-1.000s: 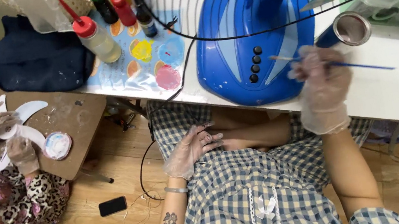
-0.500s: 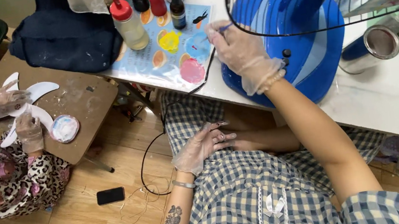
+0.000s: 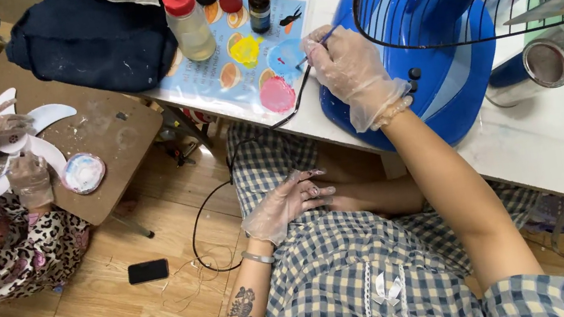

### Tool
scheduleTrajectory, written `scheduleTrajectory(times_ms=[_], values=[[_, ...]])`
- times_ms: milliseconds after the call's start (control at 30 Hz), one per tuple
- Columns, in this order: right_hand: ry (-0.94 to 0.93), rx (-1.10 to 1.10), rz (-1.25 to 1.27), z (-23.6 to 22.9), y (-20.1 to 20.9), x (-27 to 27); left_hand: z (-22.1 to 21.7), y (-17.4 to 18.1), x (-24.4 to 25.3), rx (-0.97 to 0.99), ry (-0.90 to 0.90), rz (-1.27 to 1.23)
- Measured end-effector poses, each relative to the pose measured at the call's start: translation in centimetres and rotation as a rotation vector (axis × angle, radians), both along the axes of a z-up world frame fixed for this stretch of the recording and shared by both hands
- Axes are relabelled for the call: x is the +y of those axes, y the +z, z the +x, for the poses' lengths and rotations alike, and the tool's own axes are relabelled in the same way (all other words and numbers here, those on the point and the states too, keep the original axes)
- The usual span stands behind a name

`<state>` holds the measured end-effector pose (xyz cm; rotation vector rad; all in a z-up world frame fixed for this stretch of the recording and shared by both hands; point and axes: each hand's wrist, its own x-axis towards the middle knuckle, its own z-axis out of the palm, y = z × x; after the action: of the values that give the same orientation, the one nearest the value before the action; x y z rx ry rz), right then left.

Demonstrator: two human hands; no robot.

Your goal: Painting the base of a blue electric fan with a small brush while wearing gloves.

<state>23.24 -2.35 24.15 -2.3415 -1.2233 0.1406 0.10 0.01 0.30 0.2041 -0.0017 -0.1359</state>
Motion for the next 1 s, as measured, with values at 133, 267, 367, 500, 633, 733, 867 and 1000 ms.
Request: scheduleTrajectory(times_ms=[133, 267, 367, 500, 633, 733, 867, 1000], values=[[-0.018, -0.001, 0.195, -3.8, 1.7, -3.9, -0.4, 2.9, -0.1, 0.12, 0.057, 0.254], [-0.122, 0.508, 0.535, -9.6, 4.8, -9.8, -0.6, 7.8, -0.1, 0.214, 0.083, 0.268], [-0.203, 0.944, 0.679, -8.7, 2.5, -14.5, -0.3, 10.8, -0.1, 0.214, 0.061, 0.295], [-0.293, 0.921, 0.641, -7.7, 4.3, -18.8, 0.1, 7.0, -0.6, 0.208, 0.057, 0.32], [-0.147, 0.214, 0.768, -1.3, 1.5, -26.7, 0.0, 5.3, -0.5, 0.175, 0.088, 0.252], [-0.361, -0.068, 0.886, 1.2, 2.9, -28.0, 0.2, 3.9, -0.3, 0.122, 0.06, 0.17], [-0.357, -0.134, 0.854, 5.6, 3.7, -29.1, 0.4, 2.6, -0.2, 0.166, 0.045, 0.115], [-0.528, -0.33, 0.288, 11.3, -0.3, -31.0, 0.4, 3.6, -0.3, 0.178, 0.059, 0.173]])
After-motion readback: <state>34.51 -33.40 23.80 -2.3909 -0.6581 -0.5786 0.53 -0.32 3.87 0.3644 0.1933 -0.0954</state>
